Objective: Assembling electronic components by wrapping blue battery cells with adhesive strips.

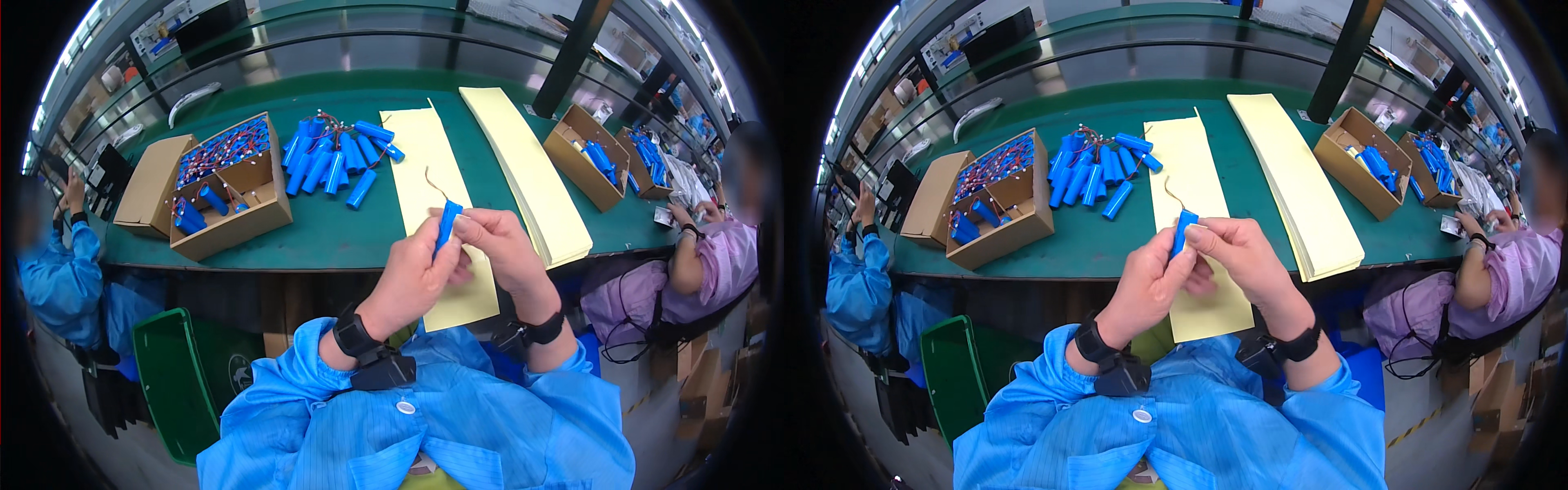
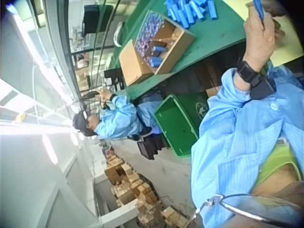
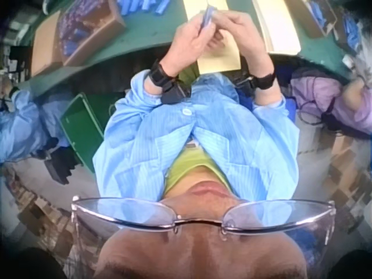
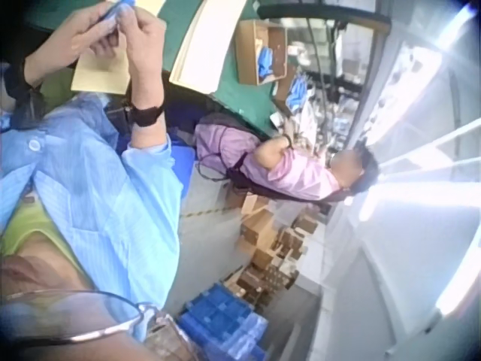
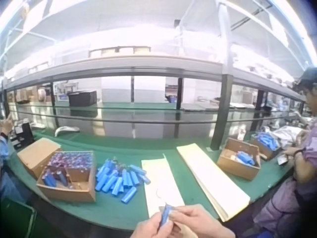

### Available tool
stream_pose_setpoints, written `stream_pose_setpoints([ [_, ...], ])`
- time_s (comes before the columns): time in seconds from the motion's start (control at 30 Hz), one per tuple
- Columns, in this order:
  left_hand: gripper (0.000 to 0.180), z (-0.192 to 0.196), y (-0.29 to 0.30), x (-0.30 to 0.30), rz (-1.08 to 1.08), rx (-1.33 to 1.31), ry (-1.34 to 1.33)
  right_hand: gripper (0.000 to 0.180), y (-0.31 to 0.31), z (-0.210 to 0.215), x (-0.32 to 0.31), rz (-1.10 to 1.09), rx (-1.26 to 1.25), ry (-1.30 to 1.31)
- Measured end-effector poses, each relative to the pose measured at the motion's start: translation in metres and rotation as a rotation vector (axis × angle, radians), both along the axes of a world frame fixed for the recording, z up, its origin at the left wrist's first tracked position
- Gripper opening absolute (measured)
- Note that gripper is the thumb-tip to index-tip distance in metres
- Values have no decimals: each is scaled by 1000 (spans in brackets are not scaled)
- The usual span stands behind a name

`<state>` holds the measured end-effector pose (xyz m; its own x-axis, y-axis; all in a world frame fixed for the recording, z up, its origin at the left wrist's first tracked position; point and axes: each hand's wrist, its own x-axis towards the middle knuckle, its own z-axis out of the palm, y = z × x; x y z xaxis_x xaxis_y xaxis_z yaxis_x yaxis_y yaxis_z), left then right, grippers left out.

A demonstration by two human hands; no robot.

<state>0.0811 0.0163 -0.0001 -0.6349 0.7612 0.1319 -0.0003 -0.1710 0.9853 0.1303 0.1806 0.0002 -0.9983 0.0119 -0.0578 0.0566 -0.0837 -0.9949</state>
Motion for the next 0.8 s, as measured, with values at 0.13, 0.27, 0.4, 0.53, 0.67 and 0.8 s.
stream_pose_setpoints([
  [0.13, 27, 14, -11, -4, -322, -12, -255, 47, -14, 7, 10, 119, -523, 53],
  [0.27, 29, 10, -11, -1, -668, 260, -666, 51, -31, -7, 10, 269, -787, 302],
  [0.4, 28, 3, -1, 5, -638, 213, -832, 40, -30, -10, 11, 269, -776, 248],
  [0.53, 24, -1, -5, -2, -305, -152, -360, 32, 8, 3, 7, -145, -434, 376],
  [0.67, 14, -8, -27, -48, 521, -255, 696, 28, 168, 19, -2, -899, 728, 202],
  [0.8, 15, -19, -28, -88, 701, -731, 1105, 28, 306, 5, -6, -1116, 1678, -267],
])
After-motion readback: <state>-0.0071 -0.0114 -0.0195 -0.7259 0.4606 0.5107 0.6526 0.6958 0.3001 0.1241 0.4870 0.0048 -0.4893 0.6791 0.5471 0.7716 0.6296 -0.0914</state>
